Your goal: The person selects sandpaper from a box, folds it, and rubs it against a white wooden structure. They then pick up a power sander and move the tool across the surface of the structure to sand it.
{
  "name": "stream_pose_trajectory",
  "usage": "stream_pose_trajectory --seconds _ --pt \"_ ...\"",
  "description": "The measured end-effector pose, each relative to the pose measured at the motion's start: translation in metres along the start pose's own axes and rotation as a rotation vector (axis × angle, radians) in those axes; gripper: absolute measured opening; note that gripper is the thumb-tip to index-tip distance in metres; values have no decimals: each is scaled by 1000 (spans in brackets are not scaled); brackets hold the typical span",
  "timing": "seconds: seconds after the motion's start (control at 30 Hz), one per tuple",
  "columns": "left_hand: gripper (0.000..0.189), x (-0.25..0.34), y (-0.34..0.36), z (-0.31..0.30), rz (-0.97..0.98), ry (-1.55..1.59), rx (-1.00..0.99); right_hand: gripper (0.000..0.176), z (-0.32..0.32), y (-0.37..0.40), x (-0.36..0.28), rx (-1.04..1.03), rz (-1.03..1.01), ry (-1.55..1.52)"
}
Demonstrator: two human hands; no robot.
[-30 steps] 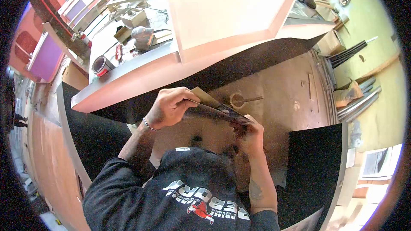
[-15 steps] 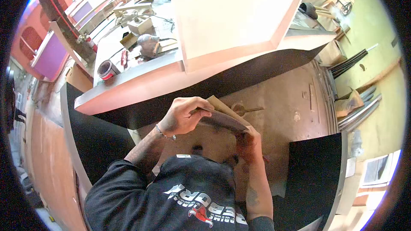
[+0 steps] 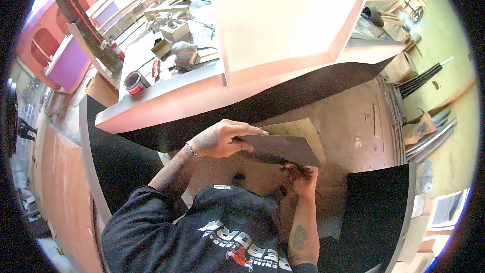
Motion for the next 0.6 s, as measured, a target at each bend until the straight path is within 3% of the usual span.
stream_pose_trajectory --seconds 0.07,0.2,0.27,0.3,0.37,0.5,0.57,0.6 --pt "40 -6 3 5 6 -10 62 30 9 2 -8 111 114 50" --pt "41 1 2 4 75 -119 152 29 -12 -4 24 58 257 205" --pt "41 4 0 6 98 -110 177 24 -5 -4 21 186 330 -229" --pt "43 4 0 8 133 -126 164 24 0 -2 20 184 335 -228" --pt "47 8 -1 6 222 -162 154 33 10 1 11 122 57 316" --pt "48 8 2 3 204 -224 164 35 8 -4 3 165 99 20" --pt "46 6 5 10 162 -84 192 39 -1 -1 9 -26 79 416" --pt "46 7 4 10 157 -79 193 39 5 1 10 -26 85 418"
Point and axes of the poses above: each hand's wrist, its own y-axis away from the middle knuckle, its own z-axis out of the palm, x = y × z, the point moved 2 cm from there along -y, towards the middle knuckle, and after that the axes turned 4 degrees about -y, right-handed, at the moved point
